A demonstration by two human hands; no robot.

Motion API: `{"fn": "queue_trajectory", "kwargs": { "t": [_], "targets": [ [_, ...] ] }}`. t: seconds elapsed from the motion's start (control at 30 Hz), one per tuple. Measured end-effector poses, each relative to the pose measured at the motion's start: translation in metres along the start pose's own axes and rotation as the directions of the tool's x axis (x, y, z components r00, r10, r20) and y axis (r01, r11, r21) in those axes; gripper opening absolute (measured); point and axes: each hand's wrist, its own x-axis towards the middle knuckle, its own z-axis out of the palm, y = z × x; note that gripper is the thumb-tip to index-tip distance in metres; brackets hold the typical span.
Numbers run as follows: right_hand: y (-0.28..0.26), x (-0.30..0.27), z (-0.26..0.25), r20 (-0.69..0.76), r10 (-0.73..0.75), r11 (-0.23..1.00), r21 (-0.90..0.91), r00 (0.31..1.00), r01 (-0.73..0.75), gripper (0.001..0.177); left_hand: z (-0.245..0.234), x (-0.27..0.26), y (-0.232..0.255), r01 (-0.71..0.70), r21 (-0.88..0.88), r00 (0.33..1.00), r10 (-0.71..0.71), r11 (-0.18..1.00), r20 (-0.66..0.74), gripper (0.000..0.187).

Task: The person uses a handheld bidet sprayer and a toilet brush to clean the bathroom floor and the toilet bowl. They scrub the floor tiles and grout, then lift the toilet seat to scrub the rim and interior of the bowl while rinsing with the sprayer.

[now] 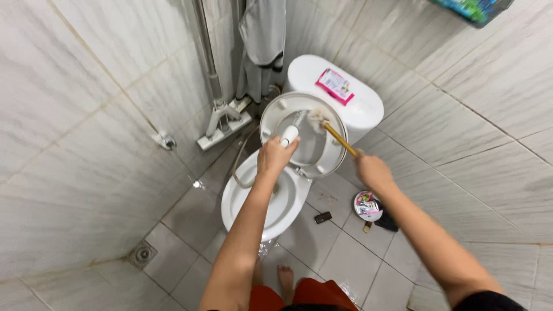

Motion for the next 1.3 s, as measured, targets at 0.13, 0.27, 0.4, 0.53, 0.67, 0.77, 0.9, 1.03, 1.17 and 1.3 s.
{"fn": "queue_trajectory", "kwargs": {
  "t": [0.13, 0.27, 0.4, 0.53, 0.67, 0.77, 0.9, 1.03, 1.17, 1.3],
  "targets": [
    [-0.047, 0.032, 0.013, -0.051, -0.015, 0.994, 0.106, 0.999, 0.020, 0.028, 0.005, 0.005, 0.004, 0.004, 0.011, 0.997, -0.005, 1.000, 0.078, 0.063],
    [-0.009, -0.028, 0.012, -0.014, 0.153, 0.981, 0.119, 0.988, -0.150, 0.035, 0.009, -0.001, 0.007, -0.033, 0.026, 0.993, 0.030, 0.999, 0.116, 0.063],
    [0.018, -0.054, 0.011, 0.023, 0.219, 0.975, 0.034, 0.975, -0.220, 0.035, 0.003, -0.006, 0.018, -0.025, -0.006, 0.984, 0.026, 1.000, 0.175, 0.060],
    [-0.001, -0.023, 0.011, 0.015, 0.152, 0.988, -0.013, 0.988, -0.151, 0.033, -0.003, -0.006, 0.021, 0.015, 0.021, 0.971, -0.020, 1.000, 0.237, 0.062],
    [0.006, -0.024, -0.010, 0.022, 0.152, 0.987, 0.042, 0.988, -0.153, 0.033, 0.002, -0.002, 0.024, 0.021, -0.053, 0.980, -0.010, 0.998, 0.201, 0.059],
    [0.015, -0.030, -0.022, 0.001, 0.137, 0.989, 0.051, 0.991, -0.137, 0.034, 0.002, 0.003, 0.024, 0.025, -0.020, 0.987, -0.022, 0.999, 0.159, 0.062],
    [-0.013, 0.017, -0.016, -0.025, 0.059, 0.997, 0.052, 0.998, -0.058, 0.032, 0.002, 0.006, 0.015, 0.045, -0.003, 0.992, -0.044, 0.999, 0.115, 0.062],
    [-0.059, 0.087, -0.002, -0.055, -0.072, 0.992, 0.097, 0.996, 0.077, 0.029, -0.003, 0.010, -0.004, 0.065, -0.010, 0.996, -0.064, 0.998, 0.058, 0.060],
    [-0.022, 0.068, -0.011, -0.053, -0.098, 0.989, 0.109, 0.994, 0.104, 0.030, -0.004, 0.007, -0.022, 0.103, 0.008, 0.994, -0.103, 0.995, 0.046, 0.061],
    [0.031, 0.042, -0.018, -0.056, -0.041, 0.998, 0.037, 0.998, 0.043, 0.031, -0.013, 0.005, -0.032, 0.171, -0.057, 0.985, -0.170, 0.984, 0.025, 0.059]
  ]
}}
